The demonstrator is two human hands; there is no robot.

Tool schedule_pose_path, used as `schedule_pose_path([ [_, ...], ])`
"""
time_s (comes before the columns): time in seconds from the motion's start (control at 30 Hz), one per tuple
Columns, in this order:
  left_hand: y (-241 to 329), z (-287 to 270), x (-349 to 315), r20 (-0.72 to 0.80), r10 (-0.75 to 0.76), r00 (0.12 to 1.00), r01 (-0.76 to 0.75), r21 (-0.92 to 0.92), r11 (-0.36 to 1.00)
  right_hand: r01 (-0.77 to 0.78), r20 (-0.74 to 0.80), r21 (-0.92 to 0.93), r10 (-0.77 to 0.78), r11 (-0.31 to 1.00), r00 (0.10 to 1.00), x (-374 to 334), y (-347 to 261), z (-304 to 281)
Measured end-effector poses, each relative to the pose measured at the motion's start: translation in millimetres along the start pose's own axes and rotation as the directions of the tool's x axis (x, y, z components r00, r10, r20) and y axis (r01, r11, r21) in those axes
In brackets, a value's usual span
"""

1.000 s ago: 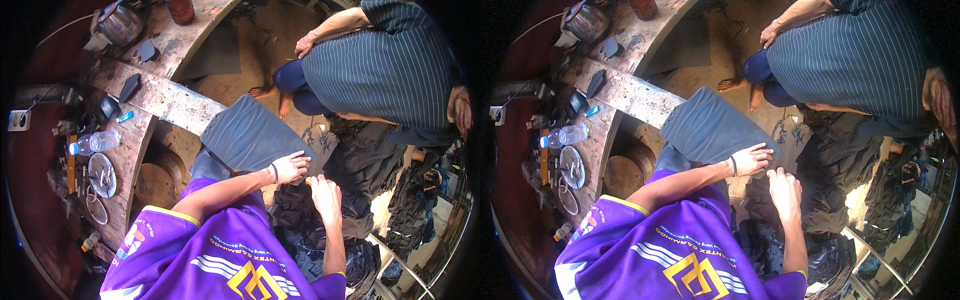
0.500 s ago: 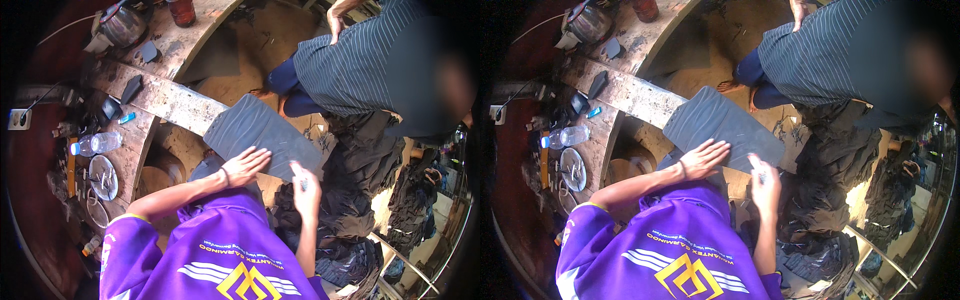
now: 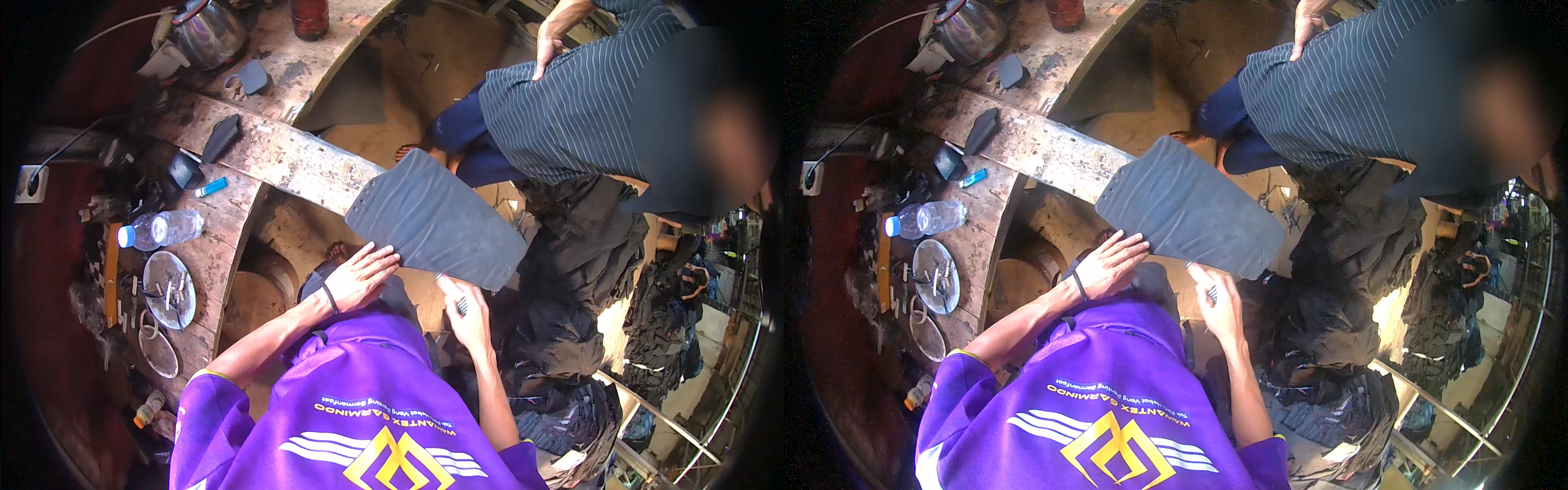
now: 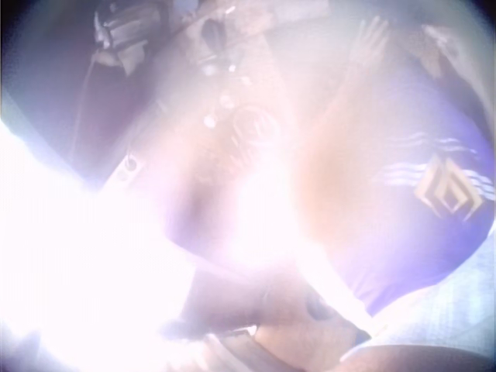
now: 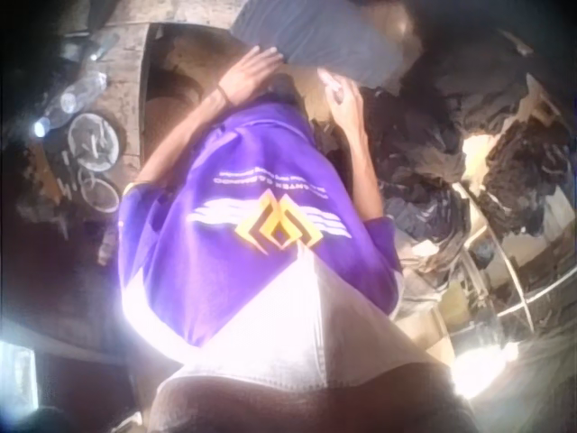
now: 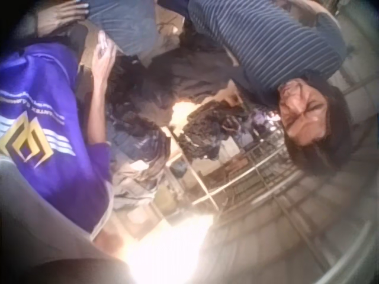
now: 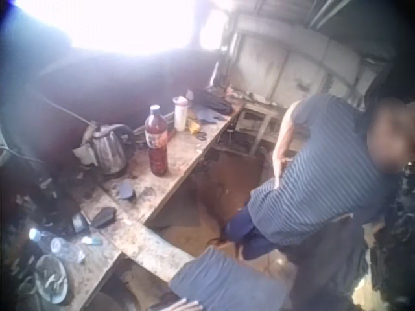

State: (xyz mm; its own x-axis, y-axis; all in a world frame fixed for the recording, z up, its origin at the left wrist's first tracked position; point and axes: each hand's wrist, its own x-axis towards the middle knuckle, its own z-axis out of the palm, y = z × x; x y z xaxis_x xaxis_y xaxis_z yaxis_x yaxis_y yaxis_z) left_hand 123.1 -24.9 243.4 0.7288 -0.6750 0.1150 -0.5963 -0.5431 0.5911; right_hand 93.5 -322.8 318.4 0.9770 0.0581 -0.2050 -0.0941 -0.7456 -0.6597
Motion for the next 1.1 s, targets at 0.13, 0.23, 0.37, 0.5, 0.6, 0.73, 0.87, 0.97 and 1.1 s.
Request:
schedule_pose_path([
  [0.13, 6, 7, 1, -0.041, 0.002, 0.999, 0.0, 0.054, 0.999, -0.007, -0.121, -0.106, -0.006, 0.994, 0.993, 1, 2, -4],
  [0.23, 9, 9, 5, -0.016, -0.017, 1.0, 0.019, 0.115, 0.993, 0.008, 0.03, -0.086, -0.005, 0.996, 1.0, -17, 0, -7],
  [0.37, 16, 7, 18, 0.037, -0.077, 0.996, 0.072, 0.119, 0.99, -0.051, -0.127, 0.031, 0.054, 0.998, 0.99, -46, 8, -19],
  [0.5, 25, 12, 51, -0.013, -0.036, 0.999, 0.037, 0.168, 0.985, -0.268, -0.334, -0.049, 0.237, 0.962, 0.912, -56, 27, -60],
  [0.6, 31, 27, 85, 0.036, 0.134, 0.99, -0.139, 0.218, 0.966, -0.211, -0.401, -0.269, 0.09, 0.94, 0.912, -53, 33, -93],
  [0.73, 59, 70, 154, 0.096, 0.287, 0.953, -0.3, 0.203, 0.932, -0.201, -0.33, -0.371, 0.074, 0.907, 0.941, -40, 27, -122],
  [0.87, 87, 108, 210, -0.101, 0.151, 0.983, -0.155, -0.031, 0.987, -0.11, -0.259, -0.405, 0.002, 0.908, 0.966, -21, 20, -138],
  [0.97, 93, 121, 221, -0.114, 0.039, 0.993, -0.048, -0.077, 0.996, -0.089, -0.181, -0.428, 0.011, 0.899, 0.983, -9, 18, -148],
  [1.1, 90, 123, 220, -0.118, 0.029, 0.993, -0.044, -0.124, 0.991, -0.082, -0.073, -0.431, 0.056, 0.898, 0.996, 2, 18, -159],
])
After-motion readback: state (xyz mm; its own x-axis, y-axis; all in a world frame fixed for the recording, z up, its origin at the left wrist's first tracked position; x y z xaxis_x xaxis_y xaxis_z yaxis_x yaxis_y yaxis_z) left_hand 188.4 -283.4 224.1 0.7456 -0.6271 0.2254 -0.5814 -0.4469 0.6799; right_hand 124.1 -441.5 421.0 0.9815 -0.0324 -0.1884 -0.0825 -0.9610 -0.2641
